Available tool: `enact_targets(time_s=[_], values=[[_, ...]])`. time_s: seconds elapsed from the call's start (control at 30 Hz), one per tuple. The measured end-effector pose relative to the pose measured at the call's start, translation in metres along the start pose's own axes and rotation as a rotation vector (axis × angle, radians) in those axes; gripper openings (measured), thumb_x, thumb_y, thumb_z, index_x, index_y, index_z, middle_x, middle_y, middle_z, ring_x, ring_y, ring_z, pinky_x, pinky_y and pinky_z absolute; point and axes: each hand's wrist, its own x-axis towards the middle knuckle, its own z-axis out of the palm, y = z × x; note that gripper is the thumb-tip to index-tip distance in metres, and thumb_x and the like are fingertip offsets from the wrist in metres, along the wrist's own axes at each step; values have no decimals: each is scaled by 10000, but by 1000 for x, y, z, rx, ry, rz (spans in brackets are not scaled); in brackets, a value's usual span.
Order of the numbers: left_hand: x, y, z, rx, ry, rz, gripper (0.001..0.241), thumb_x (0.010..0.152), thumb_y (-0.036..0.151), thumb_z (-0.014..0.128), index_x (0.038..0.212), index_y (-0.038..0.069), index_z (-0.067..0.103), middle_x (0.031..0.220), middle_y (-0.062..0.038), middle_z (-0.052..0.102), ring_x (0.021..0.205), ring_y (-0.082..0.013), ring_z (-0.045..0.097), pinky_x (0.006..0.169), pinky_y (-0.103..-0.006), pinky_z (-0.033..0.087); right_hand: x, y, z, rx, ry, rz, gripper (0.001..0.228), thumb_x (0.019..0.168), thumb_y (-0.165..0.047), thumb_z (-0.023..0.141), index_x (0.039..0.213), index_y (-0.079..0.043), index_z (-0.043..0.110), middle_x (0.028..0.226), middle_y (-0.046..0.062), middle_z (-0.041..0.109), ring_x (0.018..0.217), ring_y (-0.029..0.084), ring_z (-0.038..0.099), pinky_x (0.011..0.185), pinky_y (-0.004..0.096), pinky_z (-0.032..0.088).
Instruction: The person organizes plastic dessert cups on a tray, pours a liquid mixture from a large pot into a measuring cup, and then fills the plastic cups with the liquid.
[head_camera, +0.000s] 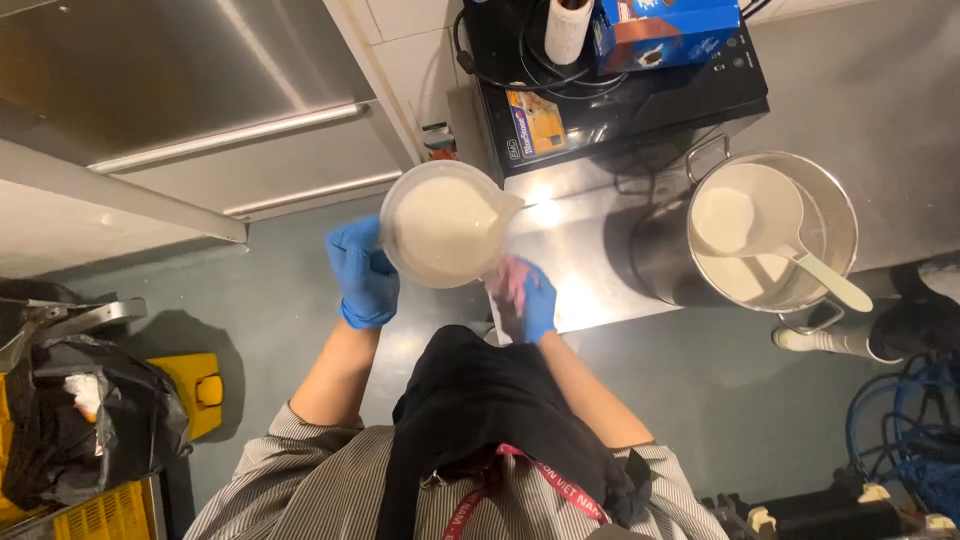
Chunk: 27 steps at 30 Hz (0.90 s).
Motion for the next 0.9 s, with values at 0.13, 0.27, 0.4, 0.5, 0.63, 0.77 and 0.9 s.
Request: enact_targets(time_s=[0.13,0.27,0.4,0.5,0.63,0.77,0.9], values=[[14,24,25,181,-31,387,215,939,-66,610,1150,-37,641,935,-53,573,792,-197,505,673,-342,387,13,-157,31,657,12,-122,372,1042,-183,484,1345,16,567,1240,58,668,1134,161,645,996,306,510],[11,31,53,-908,-85,-409,385,1051,77,623,674,54,544,631,71,434,565,-36,317,525,-276,197,3,-227,39,533,74,-223,407,1099,-269,484,1349,33,597,1165,51,683,1025,91,644,898,260,537],[26,60,66,-788,-101,-417,474,1022,135,616,590,79,429,561,65,371,536,-33,299,501,-289,198,5,-219,15,420,157,-213,447,1149,-270,528,1456,37,636,830,68,611,592,53,476,519,186,354],[35,72,75,-817,-163,-375,435,1028,126,598,624,72,445,592,59,379,566,-34,304,515,-294,207,7,-251,3,493,125,-266,402,1085,-241,520,1366,38,594,1009,31,683,737,25,591,585,179,447],[49,93,83,-618,-246,-325,422,1022,133,574,623,62,457,565,49,403,524,-38,349,493,-290,252,2,-301,-12,348,173,-257,407,1101,-250,551,1352,54,651,985,86,653,802,95,576,698,240,460],[33,87,105,-499,-297,-403,458,1016,129,609,586,54,469,549,41,421,528,-49,352,476,-292,261,-10,-358,-10,478,210,-425,432,1097,-277,523,1345,62,625,1251,107,681,1133,163,645,1017,315,509],[26,87,121,-568,-241,-504,458,1007,130,619,581,52,469,553,41,444,521,-51,362,475,-290,263,-5,-343,-9,508,318,-481,425,1105,-252,513,1350,82,607,1304,125,660,1196,192,638,1070,338,504]])
